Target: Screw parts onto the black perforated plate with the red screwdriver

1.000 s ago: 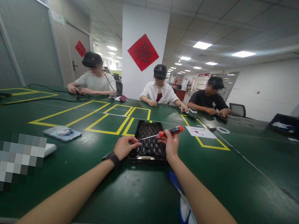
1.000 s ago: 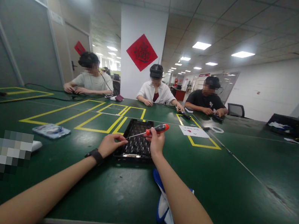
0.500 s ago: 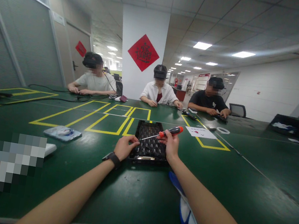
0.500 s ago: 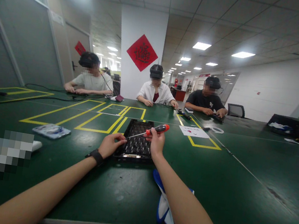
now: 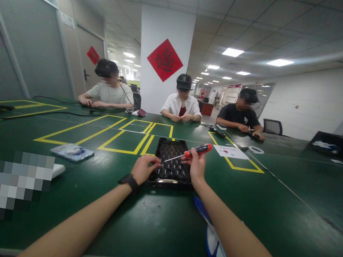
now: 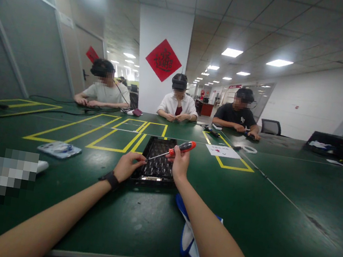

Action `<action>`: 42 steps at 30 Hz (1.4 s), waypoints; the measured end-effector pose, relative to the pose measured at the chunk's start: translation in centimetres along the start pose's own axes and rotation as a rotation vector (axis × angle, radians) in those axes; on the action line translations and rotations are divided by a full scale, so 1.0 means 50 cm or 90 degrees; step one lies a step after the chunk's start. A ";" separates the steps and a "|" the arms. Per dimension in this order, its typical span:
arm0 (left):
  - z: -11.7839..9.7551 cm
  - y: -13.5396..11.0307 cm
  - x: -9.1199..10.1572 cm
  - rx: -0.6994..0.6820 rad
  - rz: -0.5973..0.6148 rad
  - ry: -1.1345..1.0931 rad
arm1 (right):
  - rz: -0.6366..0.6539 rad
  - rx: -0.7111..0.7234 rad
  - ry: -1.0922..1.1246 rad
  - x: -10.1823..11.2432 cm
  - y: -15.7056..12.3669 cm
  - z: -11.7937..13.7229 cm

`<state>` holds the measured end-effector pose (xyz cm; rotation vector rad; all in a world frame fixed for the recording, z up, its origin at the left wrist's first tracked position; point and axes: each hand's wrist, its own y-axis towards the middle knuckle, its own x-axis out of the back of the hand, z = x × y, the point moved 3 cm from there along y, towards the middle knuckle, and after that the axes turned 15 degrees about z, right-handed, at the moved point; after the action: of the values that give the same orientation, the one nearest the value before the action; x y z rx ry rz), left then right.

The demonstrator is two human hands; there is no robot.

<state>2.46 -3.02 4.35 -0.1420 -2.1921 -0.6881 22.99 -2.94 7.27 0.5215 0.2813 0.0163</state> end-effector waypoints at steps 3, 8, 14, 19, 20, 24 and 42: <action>-0.002 0.000 0.001 -0.013 -0.003 0.005 | 0.014 0.021 -0.011 -0.004 -0.004 0.007; 0.001 -0.001 0.001 -0.014 0.001 0.008 | 0.074 0.063 -0.022 -0.026 -0.020 0.032; 0.007 -0.001 -0.001 -0.017 0.007 -0.011 | 0.164 0.043 -0.008 -0.052 -0.032 0.039; 0.023 0.003 -0.005 0.037 0.010 -0.073 | 0.233 0.014 -0.004 -0.057 -0.031 0.020; 0.026 0.003 -0.006 0.050 0.017 -0.090 | 0.240 0.009 0.004 -0.057 -0.031 0.016; 0.027 0.006 -0.008 0.065 0.055 -0.136 | 0.221 0.011 0.013 -0.055 -0.029 0.010; -0.106 -0.026 -0.005 -0.103 0.183 -0.119 | 0.029 0.099 -0.285 -0.021 -0.037 0.029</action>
<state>5.79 -6.87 6.37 -0.6140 -2.2287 -0.7092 22.28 -5.32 7.84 0.6704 -0.1682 -0.0780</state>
